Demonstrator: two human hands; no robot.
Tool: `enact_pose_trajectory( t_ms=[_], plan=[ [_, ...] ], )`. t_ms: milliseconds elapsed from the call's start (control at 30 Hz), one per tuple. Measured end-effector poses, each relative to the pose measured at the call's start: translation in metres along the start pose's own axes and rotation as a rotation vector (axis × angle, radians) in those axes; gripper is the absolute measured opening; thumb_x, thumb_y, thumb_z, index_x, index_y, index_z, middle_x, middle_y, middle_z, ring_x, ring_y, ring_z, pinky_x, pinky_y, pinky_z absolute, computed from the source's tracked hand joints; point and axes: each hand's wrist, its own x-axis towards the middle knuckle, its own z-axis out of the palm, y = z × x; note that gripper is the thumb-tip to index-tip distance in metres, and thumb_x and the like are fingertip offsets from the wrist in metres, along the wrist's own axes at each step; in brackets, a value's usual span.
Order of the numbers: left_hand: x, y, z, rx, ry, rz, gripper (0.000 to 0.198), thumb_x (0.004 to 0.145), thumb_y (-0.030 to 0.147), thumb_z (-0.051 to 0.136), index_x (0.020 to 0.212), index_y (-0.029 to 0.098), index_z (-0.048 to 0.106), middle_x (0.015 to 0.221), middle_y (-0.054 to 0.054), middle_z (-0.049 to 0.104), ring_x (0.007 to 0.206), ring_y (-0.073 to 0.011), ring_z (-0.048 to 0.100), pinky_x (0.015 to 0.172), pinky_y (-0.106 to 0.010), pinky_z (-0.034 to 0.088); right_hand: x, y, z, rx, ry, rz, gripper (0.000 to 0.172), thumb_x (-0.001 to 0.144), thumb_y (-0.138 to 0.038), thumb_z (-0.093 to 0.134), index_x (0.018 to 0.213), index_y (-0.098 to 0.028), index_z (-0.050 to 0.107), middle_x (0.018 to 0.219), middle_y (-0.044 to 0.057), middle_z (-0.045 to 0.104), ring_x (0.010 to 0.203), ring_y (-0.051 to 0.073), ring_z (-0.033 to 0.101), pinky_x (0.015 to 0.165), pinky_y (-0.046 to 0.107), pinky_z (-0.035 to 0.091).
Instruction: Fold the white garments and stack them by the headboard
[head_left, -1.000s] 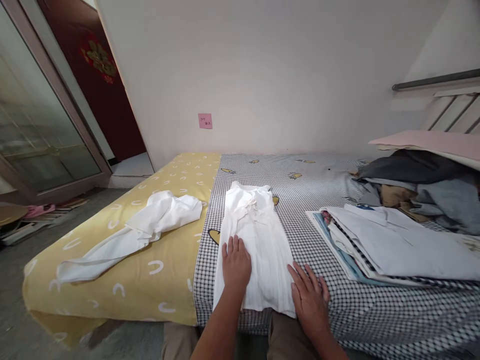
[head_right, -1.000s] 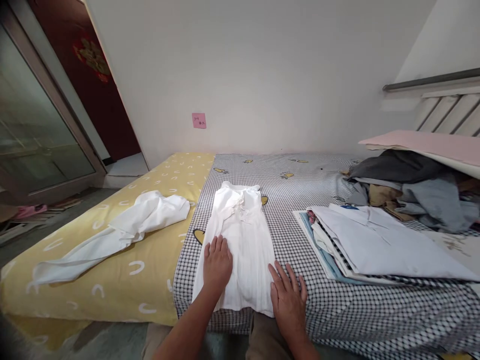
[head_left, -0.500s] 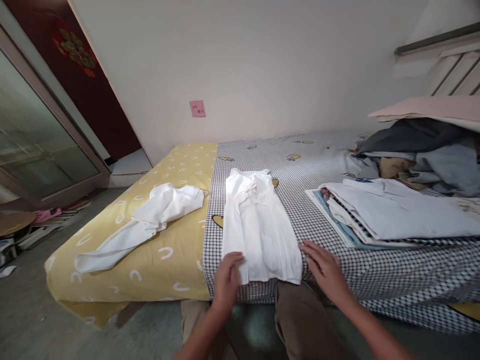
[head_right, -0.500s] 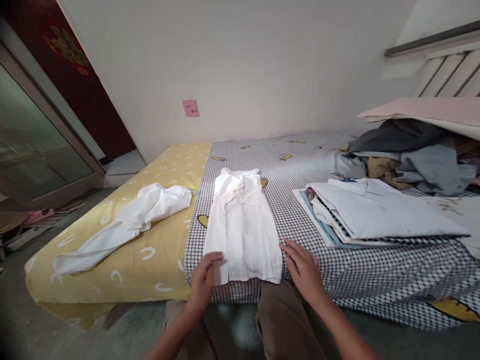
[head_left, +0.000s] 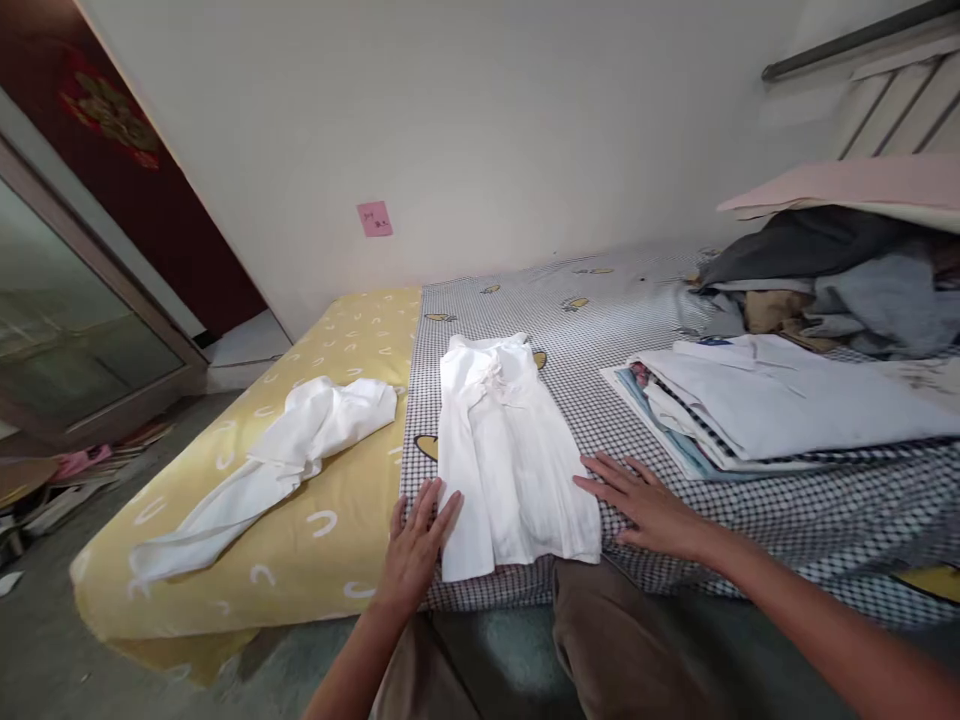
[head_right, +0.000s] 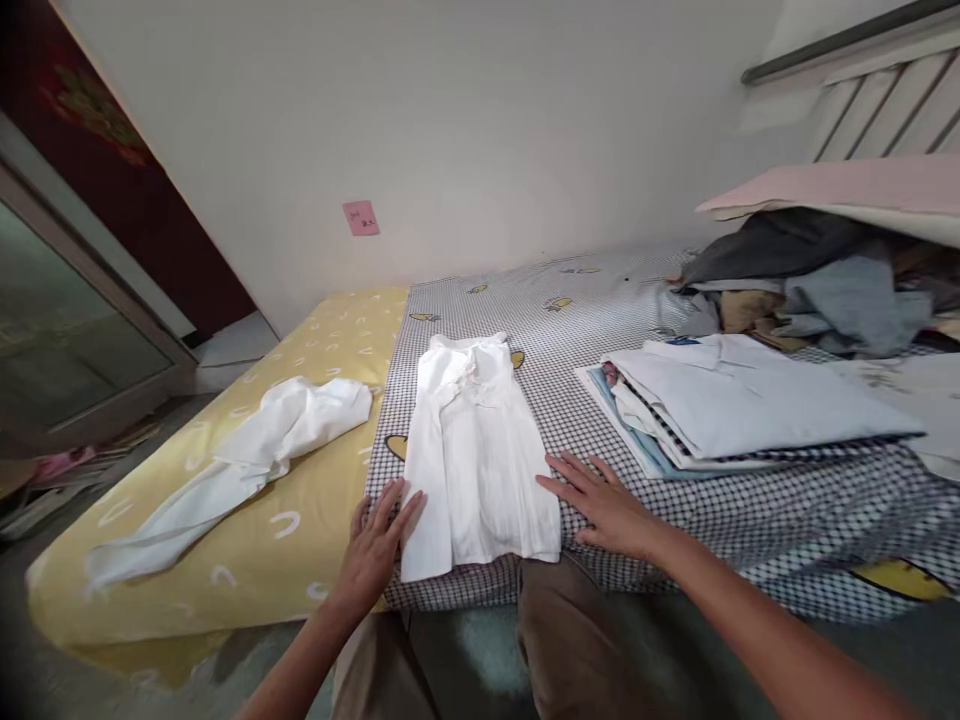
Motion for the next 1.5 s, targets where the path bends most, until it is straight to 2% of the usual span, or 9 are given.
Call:
enact_pose_trajectory(
  t_ms=[167,367,667,800,967,1167,1300,1400,1500],
  plan=[
    [-0.002,-0.004,0.012,-0.064,-0.029,-0.001,0.06,0.093,0.005,0.04,0.146,0.033,0.048,0.153,-0.005,0.051,0.143,-0.018,0.044,0.124,-0.041,0.013,0.0,-0.021,0.005,-0.078,0.068,0.099,0.095,0.08,-0.016,0.066,0.159,-0.037,0.02,0.167,0.005,0.024,0.153,0.033,0.018,0.12,0.06,0.014],
    [-0.001,0.008,0.014,-0.124,-0.005,-0.111,0.061,0.092,0.003,0.036,0.141,0.032,0.055,0.148,-0.004,0.057,0.139,-0.0184,0.048,0.123,-0.04,0.014,0.017,-0.045,0.015,-0.075,0.213,0.173,0.07,0.091,-0.032,0.062,0.154,-0.041,0.034,0.164,0.006,0.031,0.152,0.035,0.022,0.119,0.062,0.015],
    [-0.007,0.017,0.017,-0.191,-0.052,-0.251,0.071,0.089,0.001,0.036,0.144,0.045,0.047,0.153,-0.001,0.051,0.143,-0.0194,0.044,0.121,-0.045,0.023,0.03,-0.048,0.028,-0.022,0.298,0.317,0.052,0.092,-0.024,0.061,0.137,-0.049,0.056,0.16,0.0,0.04,0.144,0.031,0.038,0.116,0.061,0.018],
    [-0.007,0.011,0.031,-0.234,-0.09,-0.304,0.069,0.088,0.003,0.041,0.137,0.049,0.053,0.152,0.0,0.053,0.14,-0.0225,0.048,0.117,-0.051,0.03,0.034,-0.048,0.035,0.003,0.318,0.274,0.057,0.089,-0.023,0.064,0.139,-0.05,0.054,0.152,-0.001,0.052,0.14,0.031,0.043,0.115,0.06,0.018],
    [0.004,0.003,0.04,-0.289,-0.077,-0.358,0.057,0.079,0.009,0.061,0.122,0.045,0.068,0.145,-0.002,0.06,0.135,-0.0297,0.053,0.113,-0.057,0.036,0.041,-0.046,0.035,0.143,0.31,0.353,0.043,0.09,-0.028,0.06,0.128,-0.049,0.064,0.148,-0.002,0.057,0.138,0.033,0.047,0.112,0.065,0.023],
    [0.02,0.002,0.01,-0.288,0.059,-0.22,0.031,0.081,0.016,0.062,0.093,0.039,0.078,0.14,-0.004,0.064,0.129,-0.0302,0.058,0.104,-0.056,0.044,0.045,-0.04,0.007,0.402,0.385,0.327,0.028,0.093,-0.037,0.055,0.11,-0.035,0.077,0.145,0.007,0.059,0.134,0.034,0.051,0.105,0.058,0.04],
    [0.011,0.008,-0.022,-0.378,0.153,-0.232,0.031,0.085,0.016,0.054,0.086,0.036,0.078,0.142,-0.003,0.062,0.136,-0.0285,0.053,0.11,-0.055,0.039,0.027,-0.047,-0.027,0.439,0.371,0.255,0.024,0.092,-0.038,0.058,0.1,-0.035,0.08,0.148,0.007,0.056,0.139,0.035,0.045,0.108,0.06,0.037],
    [-0.006,0.008,-0.037,-0.737,0.045,-0.242,0.022,0.084,0.03,0.059,0.094,0.036,0.078,0.133,-0.005,0.069,0.134,-0.0285,0.055,0.116,-0.055,0.035,0.006,-0.057,-0.052,0.503,0.259,0.19,0.021,0.091,-0.039,0.06,0.094,-0.034,0.081,0.141,0.007,0.063,0.14,0.036,0.045,0.111,0.064,0.033],
    [-0.027,0.009,-0.044,-1.013,-0.105,-0.296,0.026,0.08,0.049,0.064,0.094,0.033,0.079,0.1,-0.008,0.079,0.113,-0.0313,0.068,0.109,-0.058,0.044,-0.021,-0.07,-0.073,0.645,0.122,0.098,0.022,0.091,-0.038,0.059,0.096,-0.034,0.08,0.115,0.009,0.076,0.128,0.034,0.058,0.112,0.064,0.033]
  ],
)
